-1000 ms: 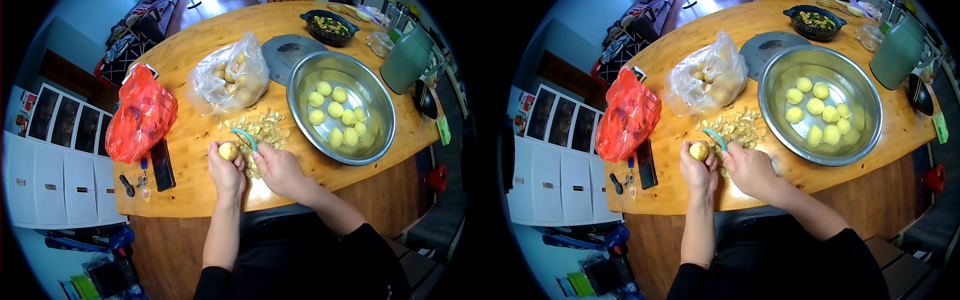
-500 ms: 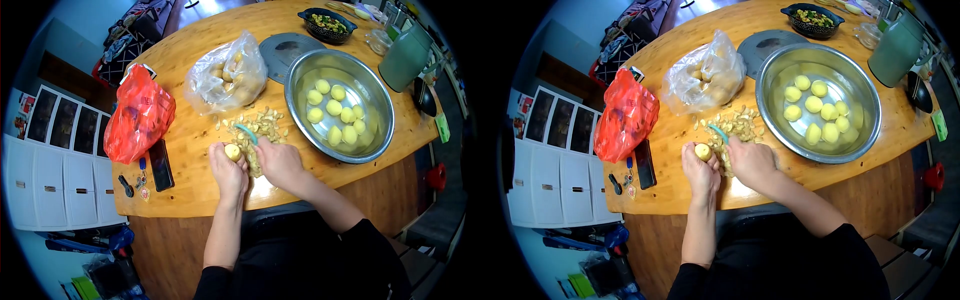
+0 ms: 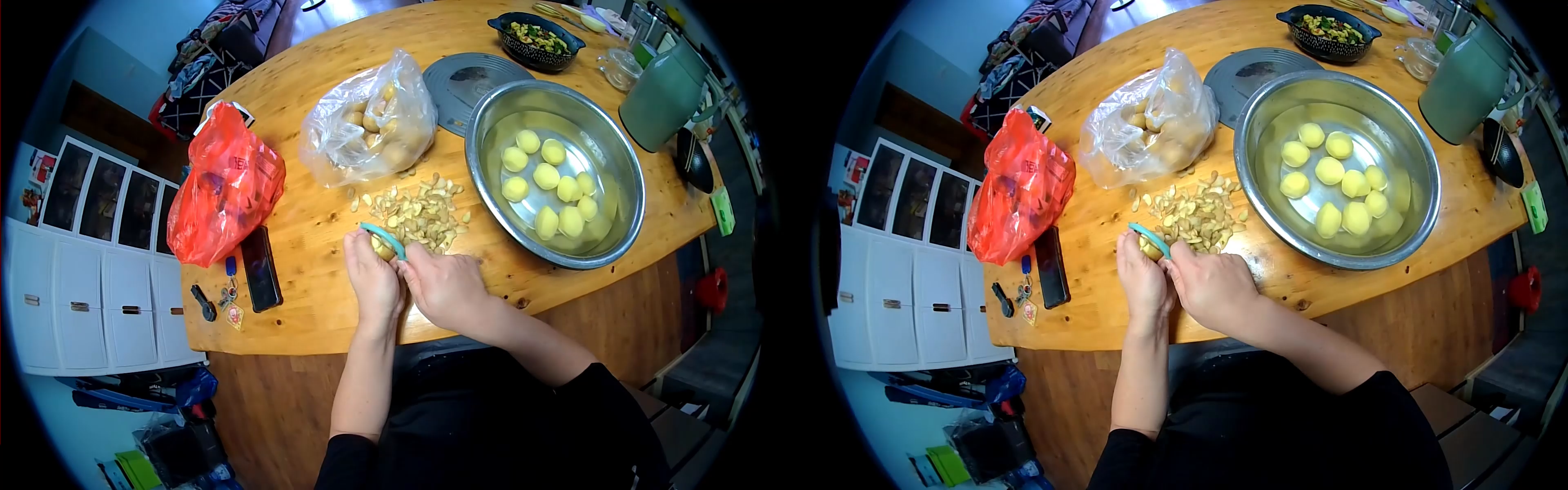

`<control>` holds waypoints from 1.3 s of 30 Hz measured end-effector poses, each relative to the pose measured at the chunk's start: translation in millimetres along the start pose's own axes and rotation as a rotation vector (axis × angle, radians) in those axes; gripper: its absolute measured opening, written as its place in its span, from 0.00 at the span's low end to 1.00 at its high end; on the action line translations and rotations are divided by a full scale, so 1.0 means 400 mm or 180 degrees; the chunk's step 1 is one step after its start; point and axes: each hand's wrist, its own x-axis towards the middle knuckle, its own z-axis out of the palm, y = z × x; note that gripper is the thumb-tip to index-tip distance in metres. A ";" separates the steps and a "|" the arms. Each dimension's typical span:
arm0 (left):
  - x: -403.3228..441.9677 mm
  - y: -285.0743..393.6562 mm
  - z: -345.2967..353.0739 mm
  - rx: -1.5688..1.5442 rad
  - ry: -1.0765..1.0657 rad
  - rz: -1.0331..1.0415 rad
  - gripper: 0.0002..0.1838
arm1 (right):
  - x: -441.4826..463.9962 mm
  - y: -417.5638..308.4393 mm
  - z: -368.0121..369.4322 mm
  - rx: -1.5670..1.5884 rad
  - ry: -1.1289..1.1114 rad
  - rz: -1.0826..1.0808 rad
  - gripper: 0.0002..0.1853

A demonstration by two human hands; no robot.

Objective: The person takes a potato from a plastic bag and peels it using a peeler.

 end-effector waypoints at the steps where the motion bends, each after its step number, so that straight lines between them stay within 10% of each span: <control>1: -0.004 0.003 0.004 -0.0040 0.0058 0.0020 0.12 | 0.000 -0.001 -0.001 -0.0066 -0.0039 0.0013 0.13; 8: 0.002 0.059 -0.013 -0.0015 -0.0332 -0.0341 0.13 | 0.026 0.038 -0.043 -0.0030 0.0193 0.0340 0.14; 16: -0.026 0.061 -0.015 0.0120 -0.0518 -0.0377 0.08 | 0.041 0.083 -0.075 0.5093 -0.1544 0.2133 0.18; 28: -0.027 0.050 -0.017 0.0201 -0.0843 -0.0439 0.05 | 0.035 0.082 -0.061 0.5224 -0.1463 0.2086 0.18; 39: -0.007 0.060 -0.002 -0.0648 -0.0303 -0.1047 0.18 | 0.023 0.038 -0.053 0.0797 0.0234 0.0256 0.13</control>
